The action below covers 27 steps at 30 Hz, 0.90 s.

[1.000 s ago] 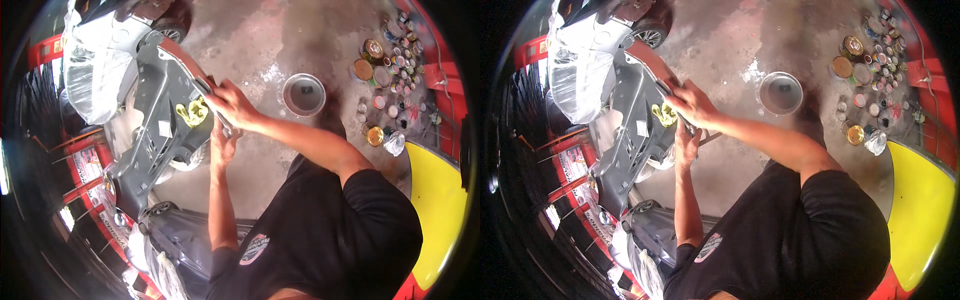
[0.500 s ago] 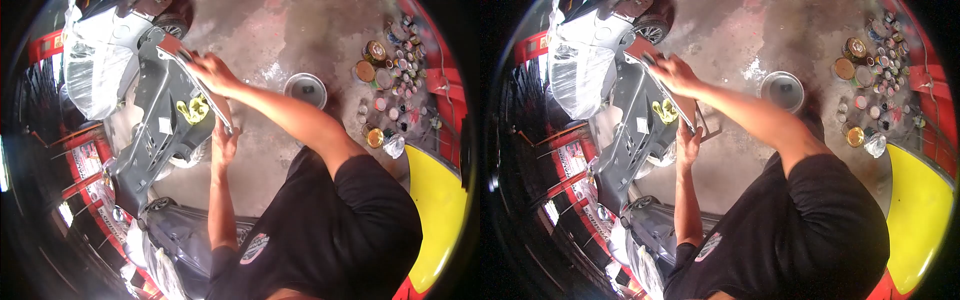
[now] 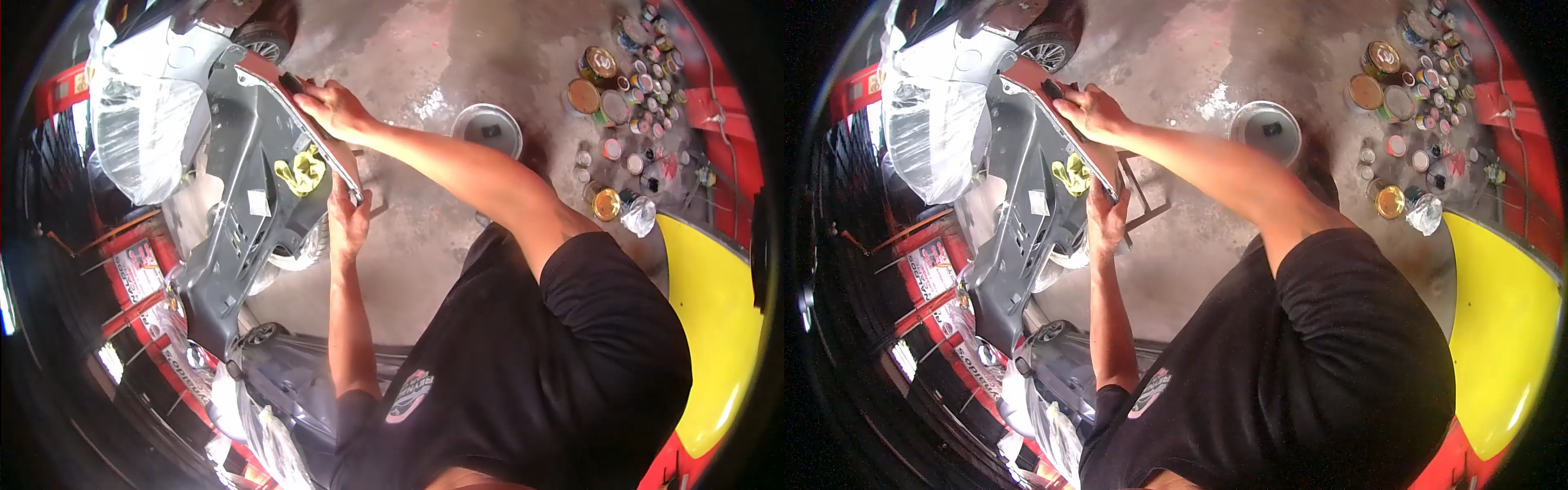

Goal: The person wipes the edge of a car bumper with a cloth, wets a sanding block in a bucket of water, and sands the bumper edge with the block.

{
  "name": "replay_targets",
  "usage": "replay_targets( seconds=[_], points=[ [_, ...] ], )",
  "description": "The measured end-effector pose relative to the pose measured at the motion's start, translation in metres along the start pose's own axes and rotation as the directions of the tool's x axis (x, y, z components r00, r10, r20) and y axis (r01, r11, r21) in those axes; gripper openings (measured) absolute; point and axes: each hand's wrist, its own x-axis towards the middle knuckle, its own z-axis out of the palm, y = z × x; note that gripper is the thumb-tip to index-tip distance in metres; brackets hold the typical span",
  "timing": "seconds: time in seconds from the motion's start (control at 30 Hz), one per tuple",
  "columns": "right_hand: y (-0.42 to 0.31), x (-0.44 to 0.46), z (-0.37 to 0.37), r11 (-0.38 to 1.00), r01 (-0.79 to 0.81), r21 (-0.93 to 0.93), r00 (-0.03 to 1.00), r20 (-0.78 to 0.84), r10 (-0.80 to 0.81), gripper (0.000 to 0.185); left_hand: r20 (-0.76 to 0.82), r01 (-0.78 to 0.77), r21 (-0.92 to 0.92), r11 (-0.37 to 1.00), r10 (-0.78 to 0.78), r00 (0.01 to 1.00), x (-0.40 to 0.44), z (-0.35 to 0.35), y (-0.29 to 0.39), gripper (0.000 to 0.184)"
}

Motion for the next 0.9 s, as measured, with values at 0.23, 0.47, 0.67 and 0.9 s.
replay_targets(
  seconds=[0.23,0.47,0.67,0.9],
  points=[
    [-0.016,-0.083,-0.013,0.999,-0.023,0.035,0.999,0.041,0.021,0.05,0.043,0.065,-0.071,0.995,-0.062,0.997,-0.003,0.004,-0.007,0.081],
    [0.005,-0.038,0.004,0.997,0.016,-0.073,0.998,0.062,-0.011,0.047,0.079,0.006,-0.237,0.971,0.013,0.997,0.005,-0.005,-0.002,0.074],
    [0.007,-0.031,-0.002,0.99,-0.13,-0.044,0.99,0.04,0.132,0.05,0.121,0.194,-0.106,0.975,-0.181,0.976,0.001,-0.003,0.002,0.059],
    [-0.022,-0.096,-0.013,1.0,-0.027,0.014,1.0,-0.005,0.027,0.038,0.087,0.001,-0.12,0.993,0.01,0.996,0.004,-0.005,-0.001,0.057]
  ],
)
